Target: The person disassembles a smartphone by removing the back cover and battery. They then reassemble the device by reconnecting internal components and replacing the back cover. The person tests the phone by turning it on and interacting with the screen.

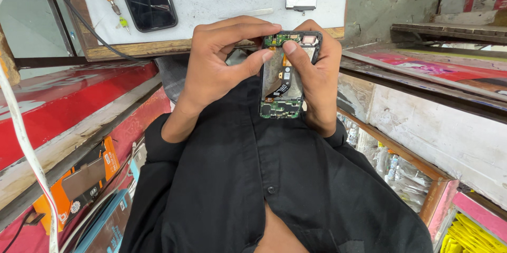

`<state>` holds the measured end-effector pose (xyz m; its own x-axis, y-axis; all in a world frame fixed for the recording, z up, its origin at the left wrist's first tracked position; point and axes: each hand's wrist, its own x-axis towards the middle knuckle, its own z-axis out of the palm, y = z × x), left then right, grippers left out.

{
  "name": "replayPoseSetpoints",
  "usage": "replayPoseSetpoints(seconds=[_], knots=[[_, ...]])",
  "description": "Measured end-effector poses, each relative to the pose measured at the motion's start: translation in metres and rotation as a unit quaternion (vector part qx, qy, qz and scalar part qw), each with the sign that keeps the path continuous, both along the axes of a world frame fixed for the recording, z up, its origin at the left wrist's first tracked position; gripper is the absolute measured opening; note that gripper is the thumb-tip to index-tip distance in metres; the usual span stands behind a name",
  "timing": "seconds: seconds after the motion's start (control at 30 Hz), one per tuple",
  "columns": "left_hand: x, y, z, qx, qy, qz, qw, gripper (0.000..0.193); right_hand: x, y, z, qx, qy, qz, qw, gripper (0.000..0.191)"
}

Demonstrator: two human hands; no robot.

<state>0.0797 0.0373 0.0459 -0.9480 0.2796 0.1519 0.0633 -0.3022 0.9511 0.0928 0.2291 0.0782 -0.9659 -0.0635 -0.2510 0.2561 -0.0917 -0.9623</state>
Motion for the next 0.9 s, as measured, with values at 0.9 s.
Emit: replayPoseSetpoints(seconds=[0.9], knots=[[-0.021, -0.019, 0.015, -0.296, 0.303, 0.022, 0.906, 0.028, -0.007, 0.007, -0.019, 0.067, 0.042, 0.057, 0.995, 0.015]])
